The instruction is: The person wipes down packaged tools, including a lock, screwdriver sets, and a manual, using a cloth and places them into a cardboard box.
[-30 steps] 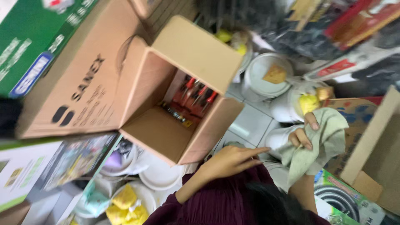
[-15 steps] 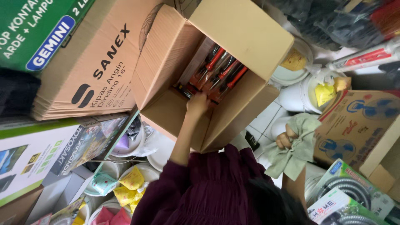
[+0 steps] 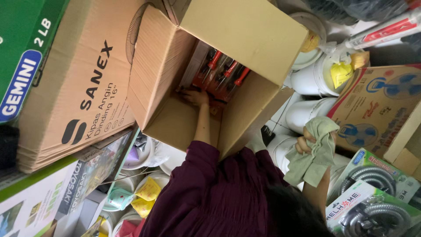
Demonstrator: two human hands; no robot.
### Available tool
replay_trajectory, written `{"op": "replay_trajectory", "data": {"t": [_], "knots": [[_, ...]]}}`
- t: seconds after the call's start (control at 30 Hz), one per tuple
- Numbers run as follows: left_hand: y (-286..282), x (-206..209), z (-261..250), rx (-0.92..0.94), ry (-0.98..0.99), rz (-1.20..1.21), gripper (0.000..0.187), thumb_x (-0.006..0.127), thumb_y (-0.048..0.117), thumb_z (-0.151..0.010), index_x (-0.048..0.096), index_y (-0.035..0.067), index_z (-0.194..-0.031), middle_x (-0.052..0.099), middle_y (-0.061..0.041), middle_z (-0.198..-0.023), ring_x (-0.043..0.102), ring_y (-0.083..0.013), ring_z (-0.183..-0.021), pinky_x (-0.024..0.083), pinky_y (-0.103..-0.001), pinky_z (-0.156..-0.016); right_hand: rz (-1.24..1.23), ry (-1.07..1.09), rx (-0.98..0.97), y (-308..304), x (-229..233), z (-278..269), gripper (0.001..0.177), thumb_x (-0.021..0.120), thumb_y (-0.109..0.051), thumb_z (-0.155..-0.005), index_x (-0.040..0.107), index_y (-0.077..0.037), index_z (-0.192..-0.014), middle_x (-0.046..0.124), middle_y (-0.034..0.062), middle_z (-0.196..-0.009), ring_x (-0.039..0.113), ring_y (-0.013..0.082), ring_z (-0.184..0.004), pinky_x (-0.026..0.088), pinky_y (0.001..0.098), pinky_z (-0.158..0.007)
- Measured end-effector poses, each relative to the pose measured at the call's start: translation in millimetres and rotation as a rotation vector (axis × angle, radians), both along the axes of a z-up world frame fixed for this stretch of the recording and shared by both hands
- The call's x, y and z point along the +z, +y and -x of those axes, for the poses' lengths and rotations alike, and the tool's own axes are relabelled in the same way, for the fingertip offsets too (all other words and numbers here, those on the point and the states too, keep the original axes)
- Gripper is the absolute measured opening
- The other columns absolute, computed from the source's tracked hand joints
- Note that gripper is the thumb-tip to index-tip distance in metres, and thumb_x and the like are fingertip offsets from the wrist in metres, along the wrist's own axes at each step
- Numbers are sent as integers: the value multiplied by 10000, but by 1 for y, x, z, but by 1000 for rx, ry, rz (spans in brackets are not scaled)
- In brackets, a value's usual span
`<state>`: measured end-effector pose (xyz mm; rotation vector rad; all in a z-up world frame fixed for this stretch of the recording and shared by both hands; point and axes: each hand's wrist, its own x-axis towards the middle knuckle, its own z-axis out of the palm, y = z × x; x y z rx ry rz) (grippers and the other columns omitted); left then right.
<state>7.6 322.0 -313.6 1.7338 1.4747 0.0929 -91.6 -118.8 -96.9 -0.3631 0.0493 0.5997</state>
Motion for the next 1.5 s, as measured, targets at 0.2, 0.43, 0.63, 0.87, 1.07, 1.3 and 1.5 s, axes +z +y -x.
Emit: {"op": "replay_trajectory", "data": {"t": [0.2,0.43,0.63,0.87,1.07,1.3,1.5], "knots": [[-9,0,8,-117,-363,141,752,791,112,-808,375,-130,-1386,567,-319,-1308,580,-395,-1215,456,-429,-1064,125,82,-66,44,32,-6,524,421,-608,-1120,535,-98,-1090,425,24,-857,354,166,-548,312,337,-553],[-26,-5,15,-56,-516,157,588,683,-26,-813,463,-119,-1349,683,-287,-1247,661,-353,-1118,513,-424,-1038,281,121,-152,78,56,-8,461,366,-544,-1152,548,-121,-1118,420,8,-848,347,129,-536,307,290,-522],[-23,-17,3,282,-832,472,702,644,-74,-841,345,-28,-1474,591,-217,-1356,612,-311,-1151,500,-425,-1008,302,64,-143,83,56,-17,446,366,-538,-1163,556,-135,-1151,429,12,-859,361,136,-547,342,309,-548],[-23,10,6,399,-960,761,733,592,-87,-891,307,72,-1548,568,-148,-1376,614,-274,-1109,533,-434,-930,406,45,-211,84,64,-12,425,372,-529,-1165,536,-137,-1171,421,6,-891,358,125,-583,353,310,-614],[-7,104,49,204,-999,1008,606,566,-67,-909,418,44,-1486,636,-120,-1256,642,-235,-1084,563,-395,-936,503,31,-203,75,68,-15,466,388,-596,-1133,540,-157,-1170,423,-1,-869,345,125,-534,341,312,-568],[38,277,95,-430,-1016,965,675,631,-32,-921,360,25,-1536,629,-140,-1305,633,-199,-1154,525,-361,-1003,502,-89,-323,65,98,-2,502,427,-638,-1096,513,-151,-1189,468,28,-926,416,138,-606,362,319,-654],[12,324,107,-591,-980,824,700,667,15,-941,354,-2,-1567,616,-110,-1362,616,-157,-1192,498,-312,-1039,571,-248,-496,71,118,8,664,443,-675,-1075,484,-112,-1425,571,139,-1254,595,240,-828,497,372,-724]]}}
